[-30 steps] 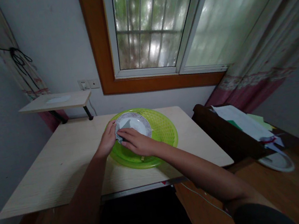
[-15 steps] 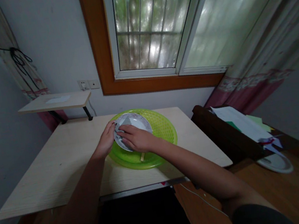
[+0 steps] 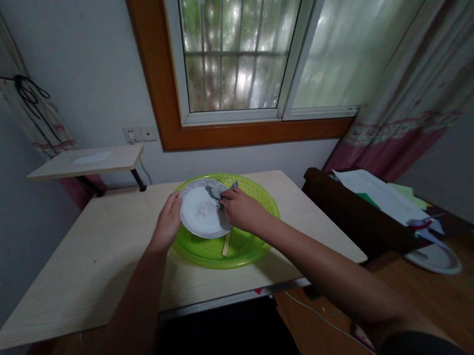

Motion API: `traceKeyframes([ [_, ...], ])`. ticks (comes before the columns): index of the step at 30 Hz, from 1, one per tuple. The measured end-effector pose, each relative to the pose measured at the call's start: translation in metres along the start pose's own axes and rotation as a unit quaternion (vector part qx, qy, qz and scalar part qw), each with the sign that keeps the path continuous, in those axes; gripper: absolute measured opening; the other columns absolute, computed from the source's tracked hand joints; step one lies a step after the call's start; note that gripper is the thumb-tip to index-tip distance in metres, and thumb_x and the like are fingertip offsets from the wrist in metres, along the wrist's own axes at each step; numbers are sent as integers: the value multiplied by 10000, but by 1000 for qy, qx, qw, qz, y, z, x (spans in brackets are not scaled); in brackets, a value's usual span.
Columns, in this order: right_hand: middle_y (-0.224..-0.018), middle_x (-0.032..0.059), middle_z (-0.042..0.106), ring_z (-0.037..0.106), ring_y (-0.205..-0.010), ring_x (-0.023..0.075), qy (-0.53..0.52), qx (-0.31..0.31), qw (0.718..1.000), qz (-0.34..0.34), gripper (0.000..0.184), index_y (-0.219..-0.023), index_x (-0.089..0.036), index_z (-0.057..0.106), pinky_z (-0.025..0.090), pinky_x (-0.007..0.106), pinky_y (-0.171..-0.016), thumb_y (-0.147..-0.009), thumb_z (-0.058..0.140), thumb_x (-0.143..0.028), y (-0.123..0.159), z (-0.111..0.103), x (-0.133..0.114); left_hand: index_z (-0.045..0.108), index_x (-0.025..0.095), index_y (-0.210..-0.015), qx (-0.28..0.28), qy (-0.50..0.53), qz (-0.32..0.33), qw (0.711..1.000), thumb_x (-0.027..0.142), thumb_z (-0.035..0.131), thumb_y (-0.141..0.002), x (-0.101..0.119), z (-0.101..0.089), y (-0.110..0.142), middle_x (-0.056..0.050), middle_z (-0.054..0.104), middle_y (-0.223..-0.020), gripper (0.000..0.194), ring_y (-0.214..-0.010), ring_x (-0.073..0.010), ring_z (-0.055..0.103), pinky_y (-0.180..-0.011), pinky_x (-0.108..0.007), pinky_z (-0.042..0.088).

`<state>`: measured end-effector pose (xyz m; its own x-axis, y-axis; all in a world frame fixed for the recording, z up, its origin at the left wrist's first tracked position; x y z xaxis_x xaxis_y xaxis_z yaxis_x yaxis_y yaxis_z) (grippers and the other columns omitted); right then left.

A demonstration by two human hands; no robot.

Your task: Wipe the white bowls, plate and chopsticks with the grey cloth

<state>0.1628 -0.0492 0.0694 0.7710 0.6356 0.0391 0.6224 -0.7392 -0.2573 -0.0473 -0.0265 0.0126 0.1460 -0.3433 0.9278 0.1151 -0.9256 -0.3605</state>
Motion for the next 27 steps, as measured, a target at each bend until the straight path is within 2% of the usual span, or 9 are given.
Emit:
traceKeyframes([
  [4, -1201, 164, 703, 660, -1049, 240, -73, -55, 996, -15, 294, -1093, -107, 806, 473, 398, -1052, -939, 557, -130, 15, 1, -2, 625, 167, -1347, -2, 14, -5, 1000, 547, 509, -988, 3, 2, 0, -142, 632, -1424, 535, -1363, -289, 552, -1165, -449, 414],
  [7, -1160, 126, 720, 681, -1047, 206, -178, -78, 977, -82, 275, -1093, -131, 809, 504, 349, -1027, -916, 602, -94, 20, 4, -14, 626, 164, -1346, -5, 26, -13, 1000, 547, 516, -980, 4, 3, 1, -139, 637, -1417, 541, -1347, -289, 562, -1157, -443, 422],
  [9, -1157, 117, 727, 685, -1067, 196, -235, -70, 960, -137, 259, -1089, -138, 805, 514, 345, -1029, -932, 606, -89, 19, 4, -26, 634, 163, -1330, -4, 23, -15, 1000, 548, 517, -977, 4, 4, 1, -133, 649, -1396, 535, -1327, -288, 573, -1154, -440, 427],
  [12, -1210, 113, 719, 680, -1098, 195, -275, -27, 941, -195, 245, -1111, -160, 791, 529, 364, -1026, -994, 577, -144, 12, 4, -43, 646, 171, -1304, 4, 11, -12, 1000, 543, 519, -977, 3, 3, 1, -125, 662, -1364, 511, -1312, -291, 576, -1158, -449, 425],
  [15, -1246, 125, 701, 661, -1146, 202, -260, 19, 938, -228, 276, -1176, -156, 766, 525, 369, -1049, -1024, 536, -165, -2, 10, -54, 661, 182, -1266, 14, 9, -13, 1000, 533, 537, -968, 2, 1, 0, -118, 688, -1300, 477, -1299, -291, 584, -1166, -453, 420],
  [18, -1313, 139, 670, 623, -1226, 219, -208, 62, 946, -242, 298, -1233, -161, 740, 506, 387, -1086, -1021, 530, -170, -19, 17, -55, 656, 180, -1258, 0, 13, -2, 1000, 546, 510, -977, 4, 3, 0, -119, 686, -1302, 483, -1305, -277, 585, -1181, -443, 409],
  [23, -1395, 177, 609, 546, -1324, 255, -122, 108, 966, -202, 350, -1320, -121, 678, 449, 434, -1156, -1050, 487, -239, -38, 19, -41, 650, 163, -1287, -41, 1, 6, 999, 504, 477, -996, 5, 7, -3, -135, 669, -1358, 481, -1330, -274, 577, -1188, -444, 403],
  [27, -1465, 177, 559, 456, -1381, 292, -70, 131, 978, -149, 388, -1382, -114, 629, 398, 498, -1195, -1057, 479, -264, -40, 12, -25, 637, 146, -1325, -32, 14, 3, 999, 483, 507, -990, 1, 7, -5, -148, 649, -1402, 492, -1347, -273, 569, -1209, -455, 380],
])
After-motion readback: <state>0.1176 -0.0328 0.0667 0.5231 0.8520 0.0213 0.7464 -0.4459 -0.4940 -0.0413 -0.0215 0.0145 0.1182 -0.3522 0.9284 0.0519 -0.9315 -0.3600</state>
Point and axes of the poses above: each hand's wrist, its own y-axis away from the middle knuckle, its own z-axis out of the palm, x = y × z, the point moved 6 cm from there along -y, towards the middle knuckle
